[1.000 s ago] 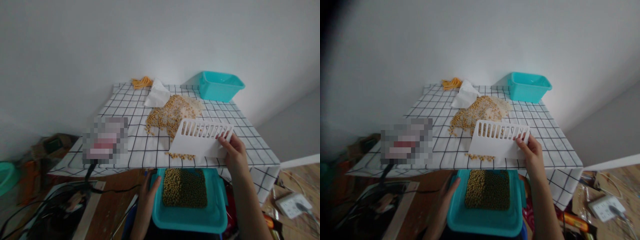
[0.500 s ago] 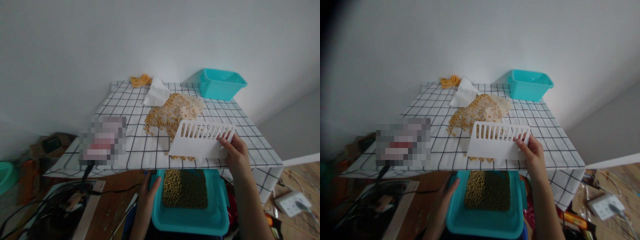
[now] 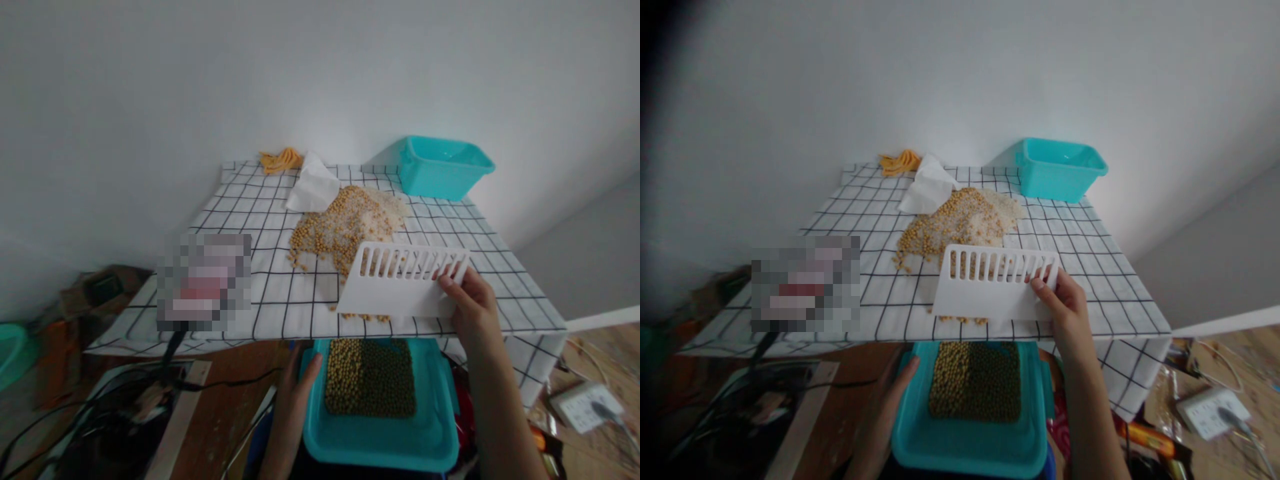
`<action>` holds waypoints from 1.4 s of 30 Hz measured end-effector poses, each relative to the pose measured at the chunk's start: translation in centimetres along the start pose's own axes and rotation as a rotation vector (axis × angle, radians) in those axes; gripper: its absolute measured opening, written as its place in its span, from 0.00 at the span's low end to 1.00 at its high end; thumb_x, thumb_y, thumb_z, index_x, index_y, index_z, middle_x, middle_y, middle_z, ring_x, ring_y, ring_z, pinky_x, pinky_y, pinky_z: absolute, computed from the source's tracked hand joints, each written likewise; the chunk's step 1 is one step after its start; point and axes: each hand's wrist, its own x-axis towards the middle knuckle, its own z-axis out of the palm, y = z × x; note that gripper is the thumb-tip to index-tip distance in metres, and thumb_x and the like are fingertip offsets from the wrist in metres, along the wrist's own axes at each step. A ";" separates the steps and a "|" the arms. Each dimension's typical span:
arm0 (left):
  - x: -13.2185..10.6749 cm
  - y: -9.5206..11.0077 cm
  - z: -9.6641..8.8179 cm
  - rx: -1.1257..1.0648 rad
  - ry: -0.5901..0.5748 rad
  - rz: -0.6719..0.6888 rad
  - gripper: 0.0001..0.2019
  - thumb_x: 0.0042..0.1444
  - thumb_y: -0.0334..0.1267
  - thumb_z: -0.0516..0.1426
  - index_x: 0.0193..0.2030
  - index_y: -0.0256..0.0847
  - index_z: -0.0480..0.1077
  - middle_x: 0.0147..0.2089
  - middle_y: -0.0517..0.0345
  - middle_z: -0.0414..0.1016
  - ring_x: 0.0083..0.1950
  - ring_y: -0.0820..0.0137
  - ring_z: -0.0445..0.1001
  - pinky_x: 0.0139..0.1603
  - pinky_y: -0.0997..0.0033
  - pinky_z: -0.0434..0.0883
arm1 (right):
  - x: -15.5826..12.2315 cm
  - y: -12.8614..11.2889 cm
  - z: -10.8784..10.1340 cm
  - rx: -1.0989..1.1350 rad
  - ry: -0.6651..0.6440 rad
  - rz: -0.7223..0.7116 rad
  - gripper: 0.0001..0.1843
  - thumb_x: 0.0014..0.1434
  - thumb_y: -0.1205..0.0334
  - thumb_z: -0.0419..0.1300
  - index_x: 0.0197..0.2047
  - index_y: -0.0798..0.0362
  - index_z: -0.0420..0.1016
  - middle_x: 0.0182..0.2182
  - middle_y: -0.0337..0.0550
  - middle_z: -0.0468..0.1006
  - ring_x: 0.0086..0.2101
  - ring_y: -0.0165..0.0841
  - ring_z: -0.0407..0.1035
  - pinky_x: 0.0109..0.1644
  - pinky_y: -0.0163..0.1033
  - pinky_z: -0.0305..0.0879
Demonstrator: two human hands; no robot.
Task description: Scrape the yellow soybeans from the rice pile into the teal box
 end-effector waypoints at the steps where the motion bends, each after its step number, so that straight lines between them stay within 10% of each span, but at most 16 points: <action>1: 0.1 0.0 0.0 0.000 -0.003 0.005 0.24 0.48 0.50 0.58 0.50 0.41 0.71 0.57 0.46 0.75 0.63 0.52 0.68 0.64 0.54 0.60 | 0.0 0.0 0.0 0.001 -0.003 0.004 0.04 0.54 0.58 0.65 0.34 0.47 0.77 0.31 0.37 0.75 0.34 0.32 0.65 0.37 0.35 0.57; 42: -0.2 0.4 0.2 -0.088 -0.046 0.023 0.22 0.45 0.52 0.59 0.46 0.45 0.73 0.53 0.52 0.79 0.59 0.53 0.72 0.61 0.55 0.65 | 0.1 0.0 0.0 -0.028 0.004 -0.020 0.05 0.54 0.58 0.65 0.34 0.48 0.76 0.30 0.38 0.75 0.33 0.34 0.66 0.36 0.36 0.58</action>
